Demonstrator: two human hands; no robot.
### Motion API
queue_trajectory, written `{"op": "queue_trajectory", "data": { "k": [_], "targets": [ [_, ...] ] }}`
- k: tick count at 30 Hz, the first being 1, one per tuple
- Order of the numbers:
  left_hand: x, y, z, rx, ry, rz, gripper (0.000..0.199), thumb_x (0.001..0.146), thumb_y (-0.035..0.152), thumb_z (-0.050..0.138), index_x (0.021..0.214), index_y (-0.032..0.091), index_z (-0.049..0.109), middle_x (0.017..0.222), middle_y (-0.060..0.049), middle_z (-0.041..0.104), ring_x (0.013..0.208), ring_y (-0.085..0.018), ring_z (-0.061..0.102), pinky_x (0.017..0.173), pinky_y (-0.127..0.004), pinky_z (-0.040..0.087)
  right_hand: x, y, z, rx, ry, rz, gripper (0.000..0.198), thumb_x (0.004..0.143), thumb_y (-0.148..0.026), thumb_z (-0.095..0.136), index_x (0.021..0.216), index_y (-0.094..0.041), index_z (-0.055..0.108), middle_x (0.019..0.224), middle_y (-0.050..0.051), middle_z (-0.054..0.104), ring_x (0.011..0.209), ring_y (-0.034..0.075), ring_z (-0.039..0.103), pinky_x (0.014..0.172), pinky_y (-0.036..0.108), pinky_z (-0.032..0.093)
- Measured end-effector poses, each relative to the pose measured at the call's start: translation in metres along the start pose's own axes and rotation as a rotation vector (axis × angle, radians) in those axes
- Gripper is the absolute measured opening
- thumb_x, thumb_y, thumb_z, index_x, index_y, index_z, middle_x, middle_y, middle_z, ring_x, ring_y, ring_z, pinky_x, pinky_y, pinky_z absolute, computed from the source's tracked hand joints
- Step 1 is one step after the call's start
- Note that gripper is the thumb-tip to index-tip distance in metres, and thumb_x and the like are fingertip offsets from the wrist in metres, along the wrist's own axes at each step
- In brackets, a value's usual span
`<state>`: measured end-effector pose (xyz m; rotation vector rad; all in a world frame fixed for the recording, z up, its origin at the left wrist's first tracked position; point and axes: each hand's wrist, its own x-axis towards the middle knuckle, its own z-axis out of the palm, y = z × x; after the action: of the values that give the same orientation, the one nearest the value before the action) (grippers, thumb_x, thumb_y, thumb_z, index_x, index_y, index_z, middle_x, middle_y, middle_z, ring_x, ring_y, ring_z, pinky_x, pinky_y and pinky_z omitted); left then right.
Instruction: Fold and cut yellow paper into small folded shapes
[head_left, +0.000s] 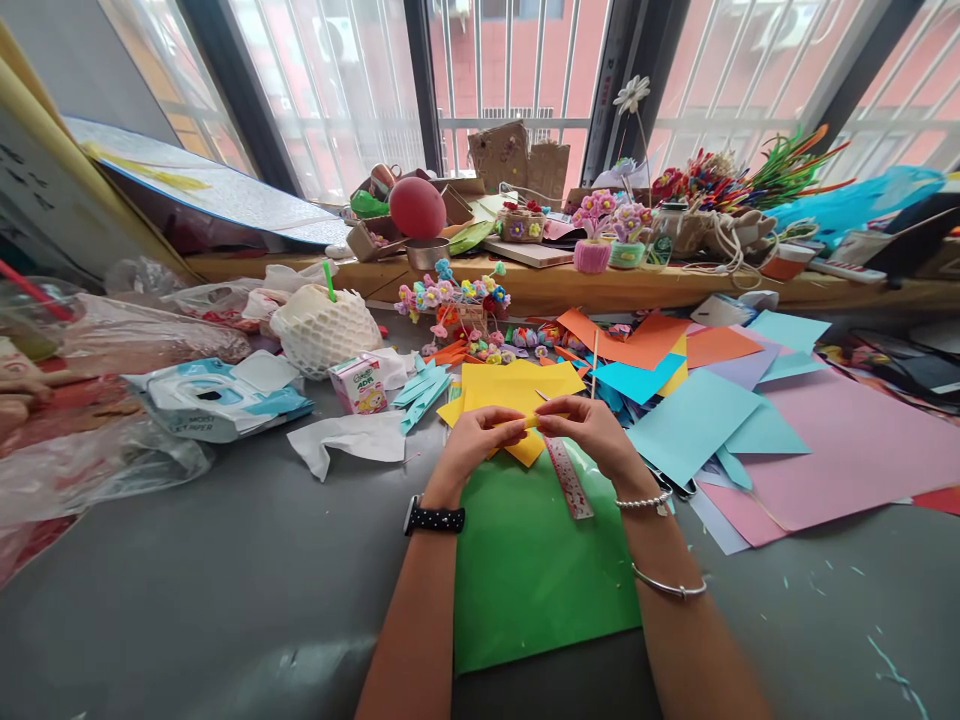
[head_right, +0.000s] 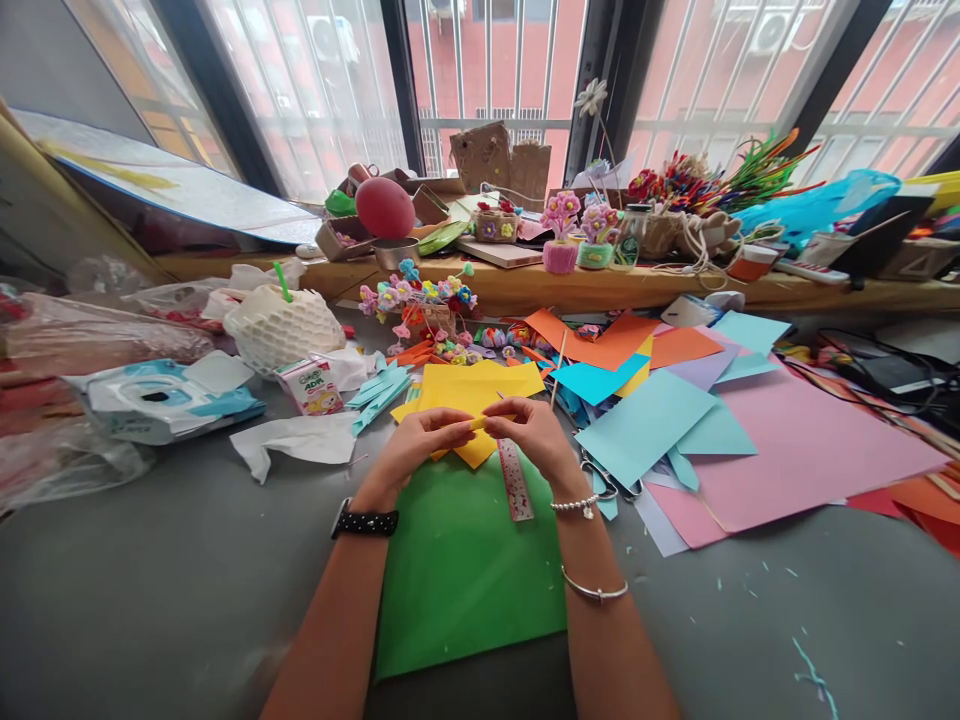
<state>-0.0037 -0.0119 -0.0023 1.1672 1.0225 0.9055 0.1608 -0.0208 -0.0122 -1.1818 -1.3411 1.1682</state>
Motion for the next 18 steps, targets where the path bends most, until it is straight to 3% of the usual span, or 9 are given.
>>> {"op": "queue_trajectory", "data": {
  "k": [6,12,18],
  "targets": [
    [0.0021,-0.0022,-0.0007,-0.024,0.052,0.058,0.022,0.051,0.023,0.072,0.067,0.011,0.063,0.062,-0.004,0.065,0.058,-0.013,0.061,0.063,-0.025,0.049,-0.0004,-0.0005,0.0023,0.034,0.029,0.018,0.027,0.055,-0.034,0.068,0.073,-0.014,0.064,0.067,0.005,0.065,0.062,0.016,0.062,0.064,0.031,0.050],
    [0.0017,-0.0014,0.0000,-0.010,0.037,0.028,0.021,0.050,0.021,0.072,0.066,0.011,0.062,0.061,-0.003,0.064,0.056,-0.012,0.061,0.059,-0.022,0.049,-0.0007,-0.0004,0.0032,0.013,0.058,0.047,0.025,0.056,-0.033,0.067,0.069,-0.012,0.063,0.063,0.005,0.064,0.055,0.014,0.061,0.058,0.029,0.050],
    [0.0024,-0.0020,0.0000,-0.055,0.049,0.001,0.022,0.055,0.024,0.070,0.070,0.012,0.061,0.062,-0.004,0.065,0.057,-0.012,0.061,0.056,-0.021,0.049,0.0007,-0.0021,0.0038,-0.100,0.102,-0.110,0.030,0.063,-0.038,0.062,0.081,-0.014,0.064,0.059,0.003,0.063,0.048,0.012,0.055,0.050,0.026,0.047]
  ]
}}
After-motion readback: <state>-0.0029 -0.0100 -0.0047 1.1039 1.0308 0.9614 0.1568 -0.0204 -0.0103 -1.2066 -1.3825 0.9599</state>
